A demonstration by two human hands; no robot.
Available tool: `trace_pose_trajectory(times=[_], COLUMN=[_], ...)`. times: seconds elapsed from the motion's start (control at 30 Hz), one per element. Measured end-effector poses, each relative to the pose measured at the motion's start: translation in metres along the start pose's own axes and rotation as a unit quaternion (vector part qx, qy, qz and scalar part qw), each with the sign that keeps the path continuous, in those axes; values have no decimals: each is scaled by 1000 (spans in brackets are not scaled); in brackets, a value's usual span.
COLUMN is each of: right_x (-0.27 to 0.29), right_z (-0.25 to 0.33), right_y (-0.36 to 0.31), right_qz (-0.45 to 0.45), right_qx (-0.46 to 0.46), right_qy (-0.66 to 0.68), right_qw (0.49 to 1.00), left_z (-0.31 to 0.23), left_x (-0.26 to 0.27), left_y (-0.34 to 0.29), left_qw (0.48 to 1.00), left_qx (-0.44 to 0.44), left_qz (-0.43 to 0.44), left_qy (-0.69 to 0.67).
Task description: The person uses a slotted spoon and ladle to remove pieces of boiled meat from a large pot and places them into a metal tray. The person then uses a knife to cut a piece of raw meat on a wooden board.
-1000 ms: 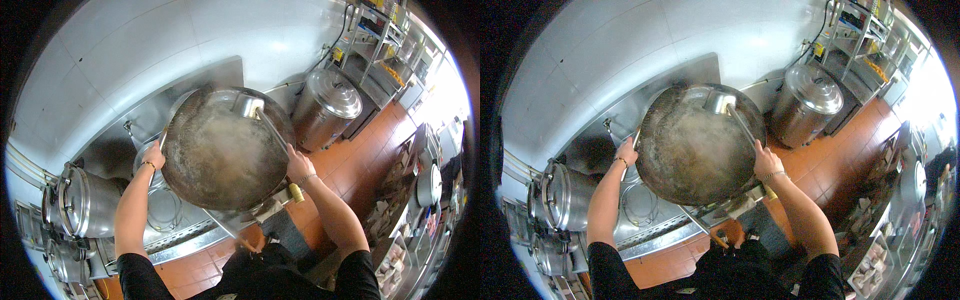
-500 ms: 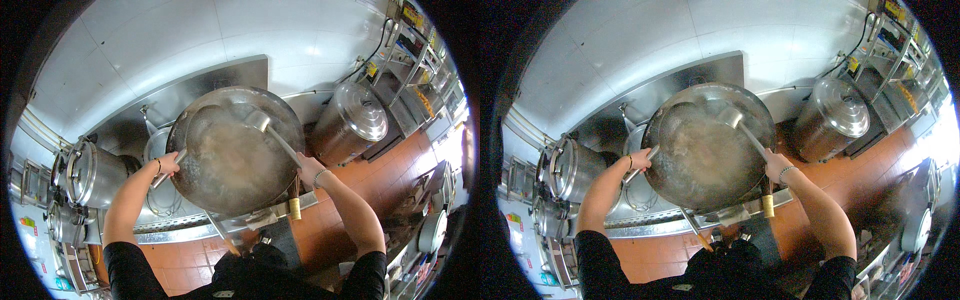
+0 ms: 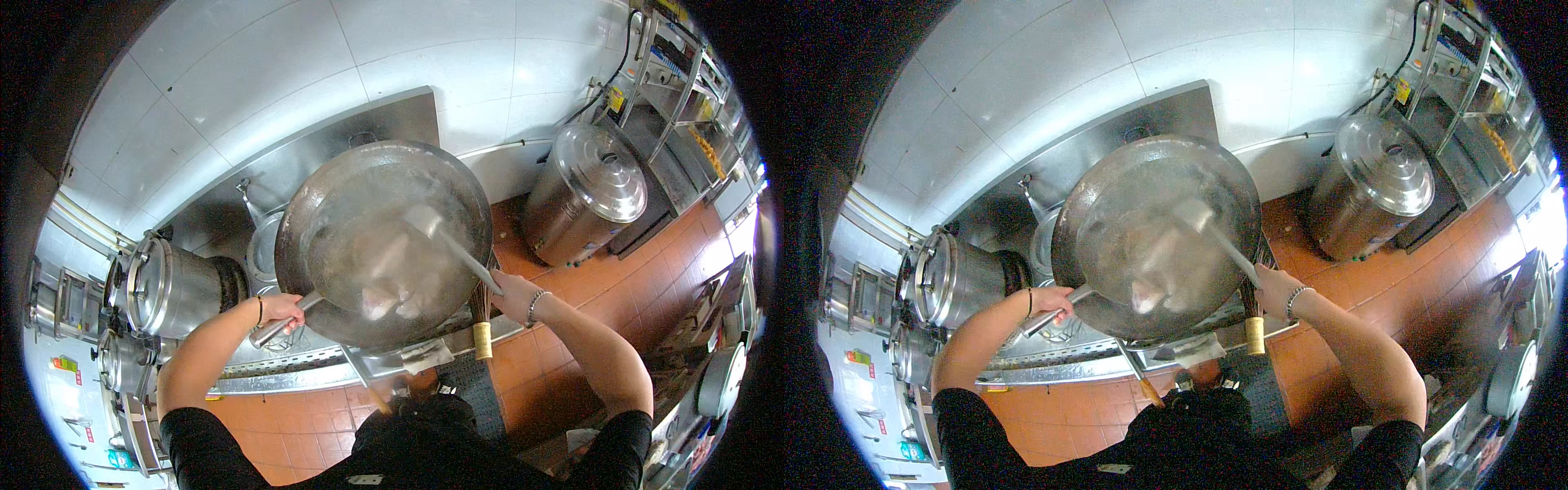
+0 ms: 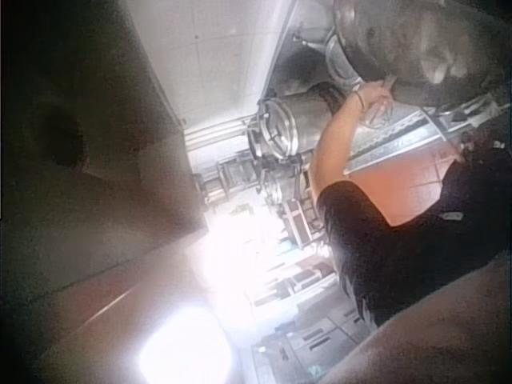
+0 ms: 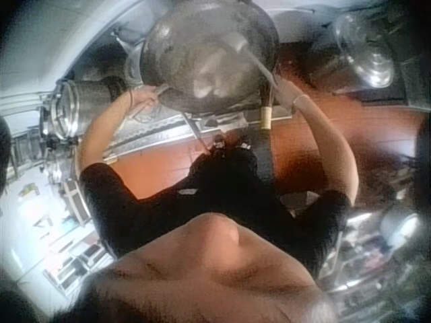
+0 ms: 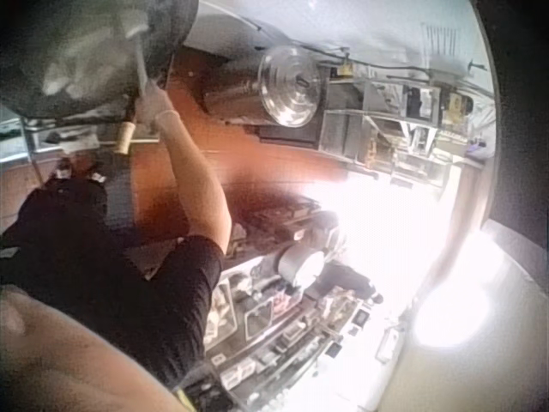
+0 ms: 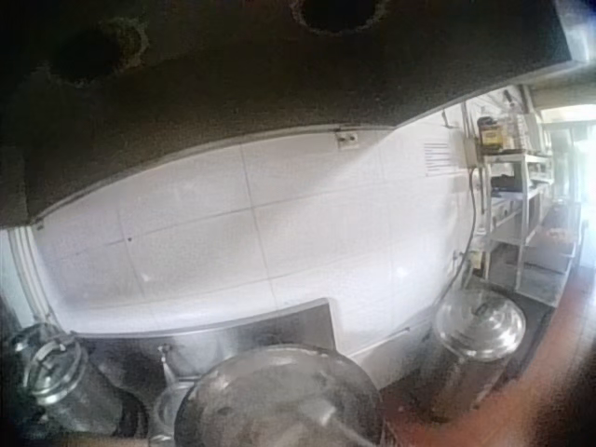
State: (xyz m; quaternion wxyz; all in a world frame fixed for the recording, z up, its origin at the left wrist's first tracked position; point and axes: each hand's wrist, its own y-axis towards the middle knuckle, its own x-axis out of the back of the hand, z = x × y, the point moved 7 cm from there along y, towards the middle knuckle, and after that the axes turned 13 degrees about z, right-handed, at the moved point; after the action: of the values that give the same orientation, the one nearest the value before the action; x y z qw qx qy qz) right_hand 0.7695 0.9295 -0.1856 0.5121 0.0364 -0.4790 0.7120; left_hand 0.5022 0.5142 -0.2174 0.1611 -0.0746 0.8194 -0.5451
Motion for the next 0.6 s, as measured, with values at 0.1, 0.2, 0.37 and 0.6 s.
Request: trace_pose_trajectory(times=[0.1,0.2,0.37,0.6], right_x=[0,1,0,-8], right_z=[6,15,36,72], right_y=[-6,-10,-13,-1], right_qz=[-12,-8,28,-38], right_qx=[11,9,-7,-6], right_qy=[19,55,109,19], right_qw=[1000,998,994,999], left_z=[2,9,17,8], left_x=[-13,-32,-43,-29], left_y=[6,22,47,50], left_qw=[999,986,973,990], left_qx=[-5,-43,-42,-122], left_qz=[26,90,122,-30], left_qy=[-31,-135,-189,-59])
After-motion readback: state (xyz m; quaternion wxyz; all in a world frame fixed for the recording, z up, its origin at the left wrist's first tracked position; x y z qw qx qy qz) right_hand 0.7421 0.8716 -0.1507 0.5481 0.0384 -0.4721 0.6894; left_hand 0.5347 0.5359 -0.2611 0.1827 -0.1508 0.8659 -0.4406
